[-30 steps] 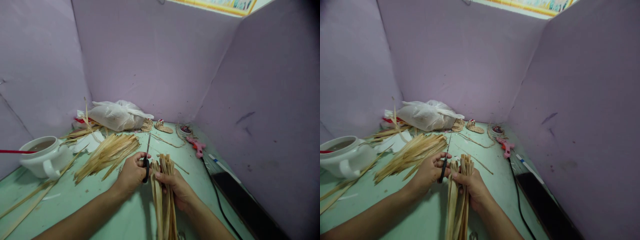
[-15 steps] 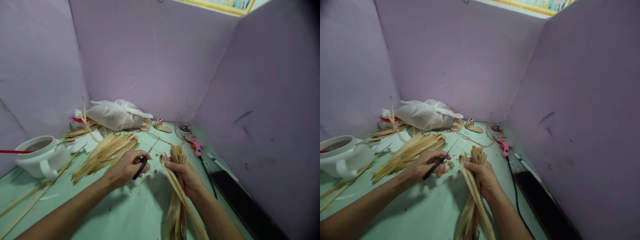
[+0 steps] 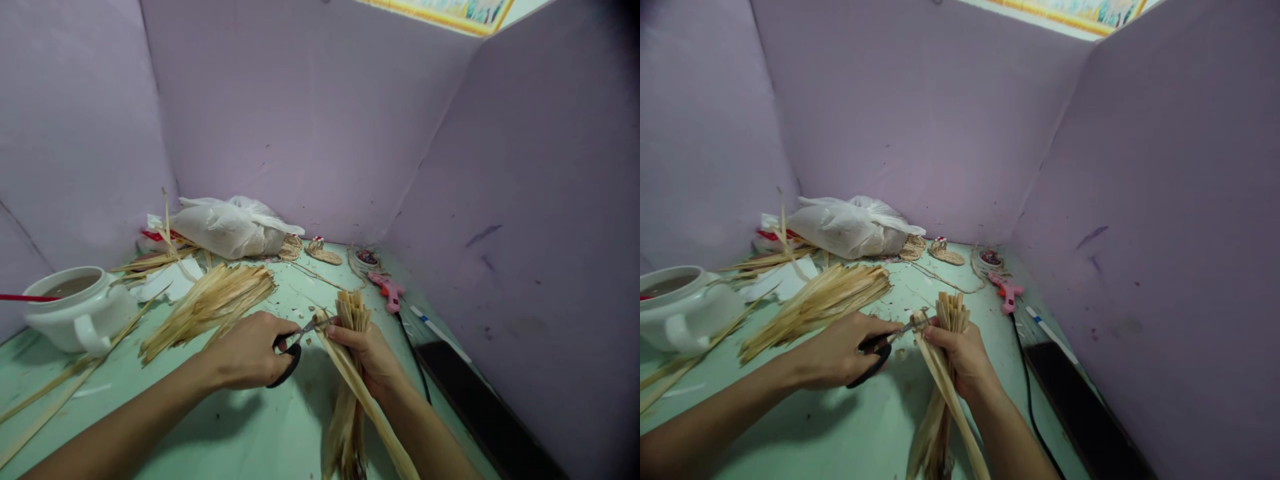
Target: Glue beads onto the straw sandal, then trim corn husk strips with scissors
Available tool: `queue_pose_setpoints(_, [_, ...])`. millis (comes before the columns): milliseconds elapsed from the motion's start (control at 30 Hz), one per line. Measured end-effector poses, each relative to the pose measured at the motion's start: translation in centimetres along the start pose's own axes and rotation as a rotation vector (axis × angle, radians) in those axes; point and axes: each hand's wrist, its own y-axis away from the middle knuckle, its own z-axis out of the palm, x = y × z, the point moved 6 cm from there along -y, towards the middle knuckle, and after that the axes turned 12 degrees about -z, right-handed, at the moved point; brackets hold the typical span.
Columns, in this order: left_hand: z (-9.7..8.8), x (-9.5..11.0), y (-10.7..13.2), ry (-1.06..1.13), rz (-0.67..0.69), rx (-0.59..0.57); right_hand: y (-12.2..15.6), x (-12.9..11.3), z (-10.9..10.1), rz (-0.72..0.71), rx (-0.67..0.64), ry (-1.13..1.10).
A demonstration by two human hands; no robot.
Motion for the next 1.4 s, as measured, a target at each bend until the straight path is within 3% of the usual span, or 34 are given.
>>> queue_pose_setpoints(233, [-0.5,0.2,0.2,0.003,-0.005,-0.015,0.0,-0.6,0.1,-0.012,0.012,0.053])
queue_pose_setpoints(867, [0.7,-0.8,-0.4,0.154,-0.076,-0.108,0.2,-0.2,-0.1,0.019,0.031,0.046])
queue_pose_setpoints(1133, [1.4,-1.2,-0.7,0.267,-0.010,-0.180,-0.1,-1.4,-0.4,-0.059,0.059,0.133])
queue_pose_setpoints(1400, [1.6,-1.4,-0.9,0.307,-0.011,-0.205,0.2,-1.7,0.3,-0.038,-0.006,0.208])
